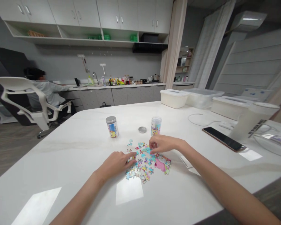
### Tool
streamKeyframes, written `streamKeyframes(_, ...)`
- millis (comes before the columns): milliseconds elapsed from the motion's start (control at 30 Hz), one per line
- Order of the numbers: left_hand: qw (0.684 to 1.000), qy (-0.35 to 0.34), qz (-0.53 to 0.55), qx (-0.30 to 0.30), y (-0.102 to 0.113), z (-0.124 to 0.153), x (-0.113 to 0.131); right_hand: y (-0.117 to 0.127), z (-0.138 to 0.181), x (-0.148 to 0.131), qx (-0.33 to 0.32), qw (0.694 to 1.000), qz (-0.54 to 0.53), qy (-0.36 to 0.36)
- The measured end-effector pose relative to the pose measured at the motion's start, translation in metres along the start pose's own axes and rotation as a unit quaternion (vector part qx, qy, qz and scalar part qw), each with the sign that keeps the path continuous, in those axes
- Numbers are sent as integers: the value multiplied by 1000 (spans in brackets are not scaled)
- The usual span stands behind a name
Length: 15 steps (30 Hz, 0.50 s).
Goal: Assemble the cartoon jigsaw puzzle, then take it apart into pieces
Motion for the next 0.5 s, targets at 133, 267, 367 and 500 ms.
streamKeyframes(133, 999, 4, -38, -20, -5, -4, 1, -1, 5, 9, -15, 997, 50, -48)
streamKeyframes(267, 998, 1, -67, -17, -8, -6, 0, -3, 7, 12, -15, 992, 88, -89)
streamKeyframes(367, 996, -28, -80, -3, -7, -3, 4, -6, 8, 12, -35, 988, 86, -121)
streamKeyframes(500, 993, -102, -66, 10, -1, 9, 25, -9, 9, 13, -53, 987, 60, -140)
Point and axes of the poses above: each hand's wrist, its own z-axis away from the middle knuckle, its own y-axis out of the back of the hand, x = y × z, the point moved 9 cm from there along -z, towards the middle knuckle, and after that the axes turned 13 degrees about x, right-handed, at the moved point
